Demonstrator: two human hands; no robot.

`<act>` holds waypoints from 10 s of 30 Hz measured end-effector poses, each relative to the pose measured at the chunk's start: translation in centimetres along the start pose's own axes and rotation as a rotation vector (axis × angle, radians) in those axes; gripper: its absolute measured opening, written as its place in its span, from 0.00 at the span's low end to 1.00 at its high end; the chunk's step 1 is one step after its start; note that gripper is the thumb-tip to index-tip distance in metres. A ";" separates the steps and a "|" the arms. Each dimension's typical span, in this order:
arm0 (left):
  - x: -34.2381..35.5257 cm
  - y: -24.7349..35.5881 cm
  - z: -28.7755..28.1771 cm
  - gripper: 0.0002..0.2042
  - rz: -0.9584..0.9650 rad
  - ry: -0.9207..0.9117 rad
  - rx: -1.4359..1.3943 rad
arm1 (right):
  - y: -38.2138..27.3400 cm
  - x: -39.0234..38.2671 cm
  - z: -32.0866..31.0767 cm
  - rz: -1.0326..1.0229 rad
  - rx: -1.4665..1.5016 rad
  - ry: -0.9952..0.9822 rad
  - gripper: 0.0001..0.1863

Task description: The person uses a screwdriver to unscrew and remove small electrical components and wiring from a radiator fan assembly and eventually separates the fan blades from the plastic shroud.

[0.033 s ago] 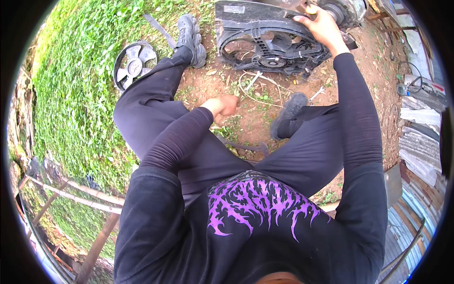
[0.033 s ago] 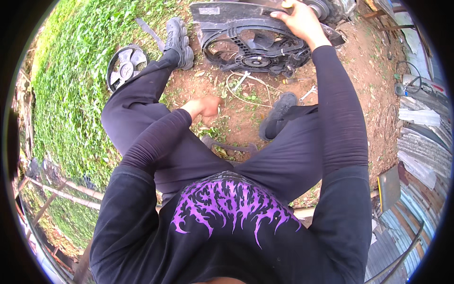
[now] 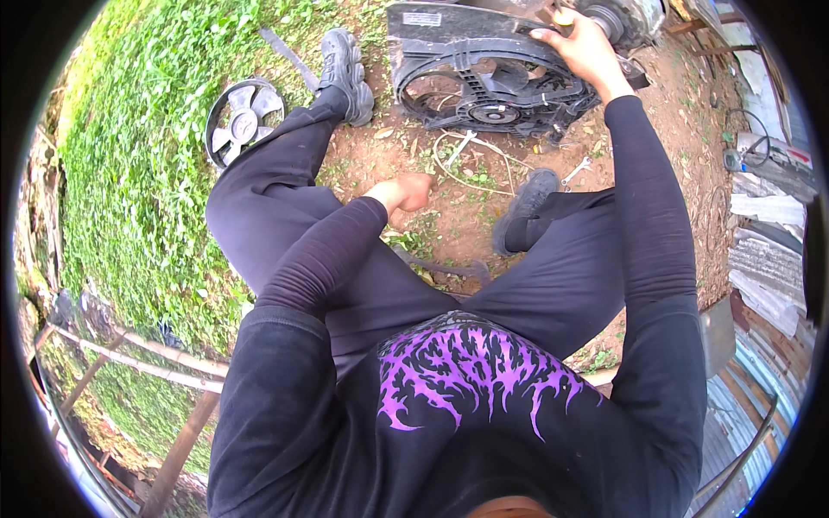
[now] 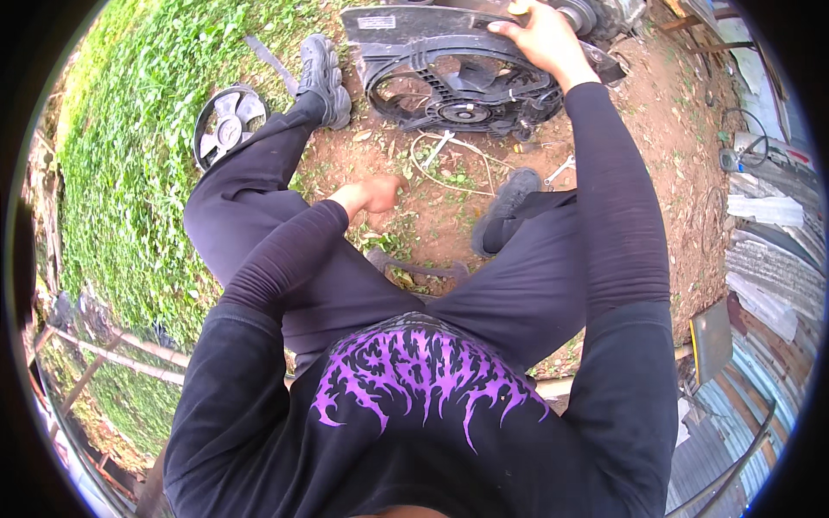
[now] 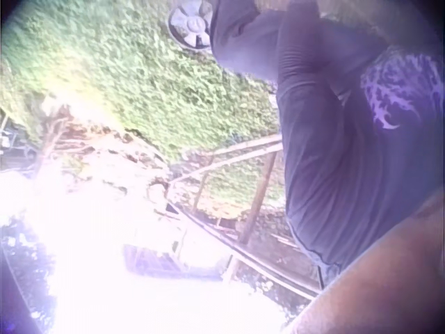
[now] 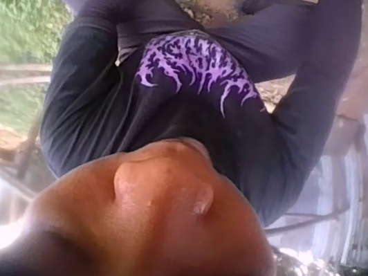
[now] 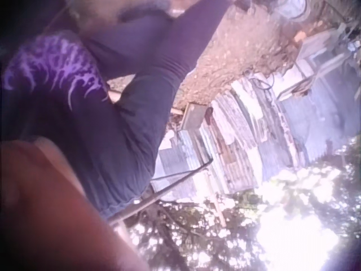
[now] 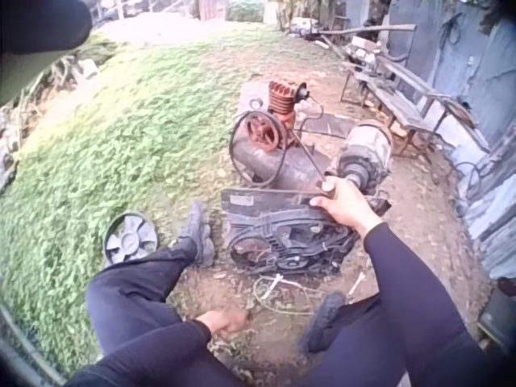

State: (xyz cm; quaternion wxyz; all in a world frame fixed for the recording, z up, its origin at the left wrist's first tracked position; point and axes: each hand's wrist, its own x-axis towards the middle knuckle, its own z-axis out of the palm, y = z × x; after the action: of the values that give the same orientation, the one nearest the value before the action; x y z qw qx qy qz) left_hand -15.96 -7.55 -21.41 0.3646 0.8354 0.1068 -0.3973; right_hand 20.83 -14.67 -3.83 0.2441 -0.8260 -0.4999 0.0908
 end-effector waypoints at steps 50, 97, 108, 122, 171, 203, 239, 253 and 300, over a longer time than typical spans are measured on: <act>-4.3 0.8 -29.6 0.34 -0.065 0.920 -0.088 | 1.9 -3.6 -1.4 0.050 0.609 0.196 0.18; 4.3 16.5 -22.9 0.39 0.116 0.623 -0.084 | 1.0 -9.4 -4.8 0.678 1.022 0.401 0.20; 1.1 17.8 -27.7 0.17 0.124 0.276 -0.531 | 3.7 -9.0 -6.6 0.662 0.948 0.401 0.19; 1.2 15.9 -30.0 0.15 0.188 0.231 -0.991 | 4.7 -8.5 -6.3 0.673 0.871 0.413 0.17; 2.5 22.2 -23.4 0.22 0.711 0.939 0.083 | 2.2 -12.3 -7.5 0.758 0.840 0.168 0.18; 3.5 22.8 -24.6 0.13 0.702 0.729 -0.102 | 3.5 -12.5 -6.5 0.636 0.639 0.166 0.14; 6.3 21.9 -23.0 0.17 0.402 0.936 0.101 | 4.3 -10.0 -7.0 0.713 0.618 0.231 0.18; 6.6 21.6 -23.8 0.18 0.392 0.773 -0.053 | 3.6 -9.5 -6.8 0.751 0.600 0.288 0.16; 7.4 21.5 -23.4 0.15 0.493 0.832 -0.265 | 4.4 -9.7 -7.0 0.747 0.661 0.249 0.17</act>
State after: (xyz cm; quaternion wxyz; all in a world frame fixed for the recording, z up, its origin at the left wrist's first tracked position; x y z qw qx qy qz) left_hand 12.67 -7.42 -5.86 0.4772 0.8699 0.0923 0.0844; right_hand 22.34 -26.92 -0.88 0.5008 -0.8315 -0.0825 0.2260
